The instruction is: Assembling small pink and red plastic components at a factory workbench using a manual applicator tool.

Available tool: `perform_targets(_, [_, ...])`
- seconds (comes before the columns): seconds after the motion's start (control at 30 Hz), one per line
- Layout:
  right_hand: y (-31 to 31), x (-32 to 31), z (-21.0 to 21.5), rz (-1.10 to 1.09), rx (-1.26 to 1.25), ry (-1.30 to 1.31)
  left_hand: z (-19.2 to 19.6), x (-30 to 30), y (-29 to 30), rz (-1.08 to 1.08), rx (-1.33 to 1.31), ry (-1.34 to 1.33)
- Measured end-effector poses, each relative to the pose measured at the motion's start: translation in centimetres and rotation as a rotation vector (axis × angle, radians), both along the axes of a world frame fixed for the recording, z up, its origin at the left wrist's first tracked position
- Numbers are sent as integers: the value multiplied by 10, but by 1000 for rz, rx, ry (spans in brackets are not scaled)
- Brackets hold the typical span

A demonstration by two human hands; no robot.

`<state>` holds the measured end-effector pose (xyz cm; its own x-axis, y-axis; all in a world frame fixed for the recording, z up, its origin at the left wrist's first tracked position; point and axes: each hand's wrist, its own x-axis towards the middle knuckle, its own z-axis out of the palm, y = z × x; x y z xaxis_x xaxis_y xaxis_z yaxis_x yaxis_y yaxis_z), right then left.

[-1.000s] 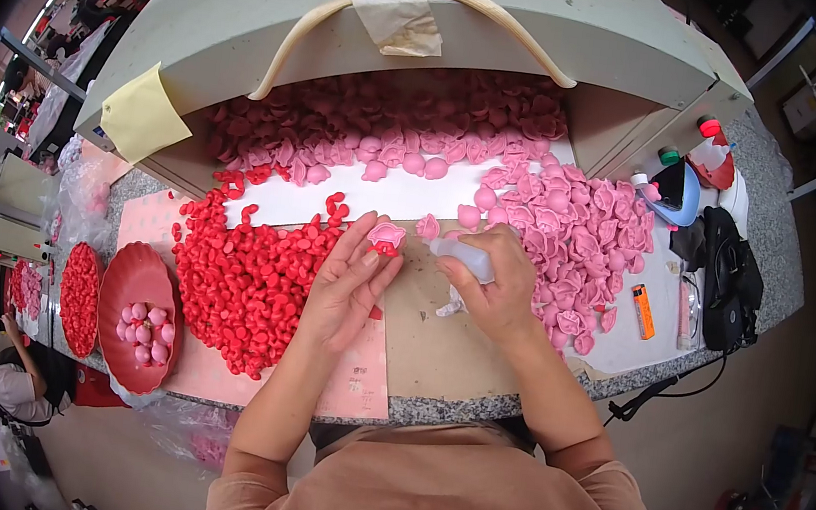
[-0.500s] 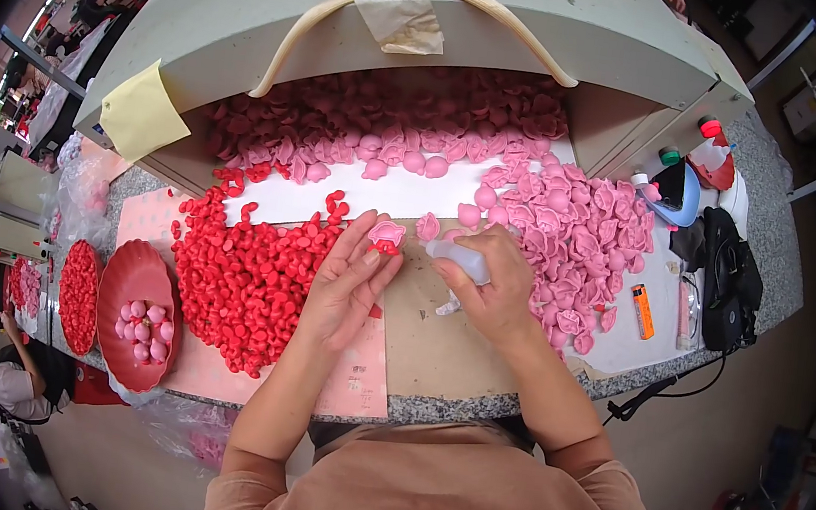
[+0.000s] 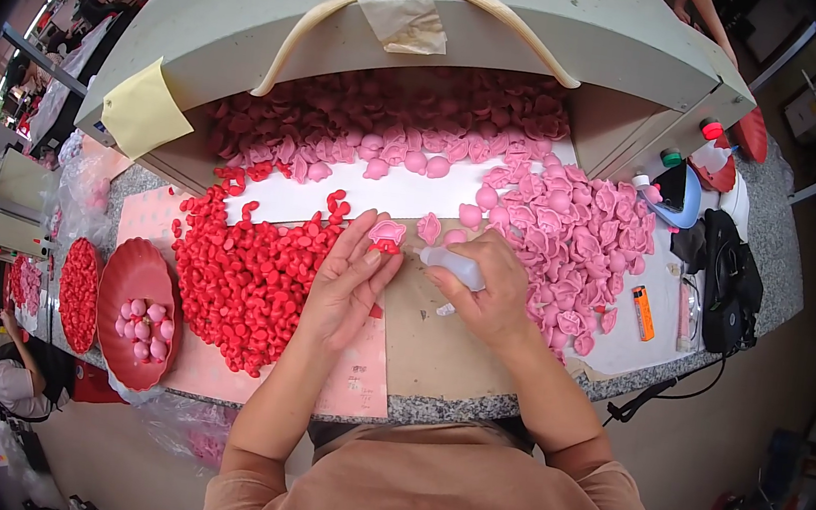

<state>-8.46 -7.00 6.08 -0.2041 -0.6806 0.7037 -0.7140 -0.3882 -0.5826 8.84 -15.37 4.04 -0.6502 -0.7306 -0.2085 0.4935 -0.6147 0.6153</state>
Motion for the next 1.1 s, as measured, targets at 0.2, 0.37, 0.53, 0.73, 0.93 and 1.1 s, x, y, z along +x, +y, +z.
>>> perform_targets(0.2, [0,-2,-2,-13,20,-24,0,0,0,-2,7,6])
perform_targets(0.37, [2,0,3,0,45,-28,-1,0,0,7,10,3])
perform_targets(0.53, [-1,-3,-3,-11,34,-37,-1,0,0,-9,7,-3])
perform_targets(0.73, [2,-3,-2,1,37,-139,2,0,0,-5,31,1])
perform_targets(0.93, [3,-3,-1,21,67,-206,1,0,0,-8,39,-3])
perform_targets(1.1, [2,-1,-3,57,80,-205,3,-1,0,-12,30,-26])
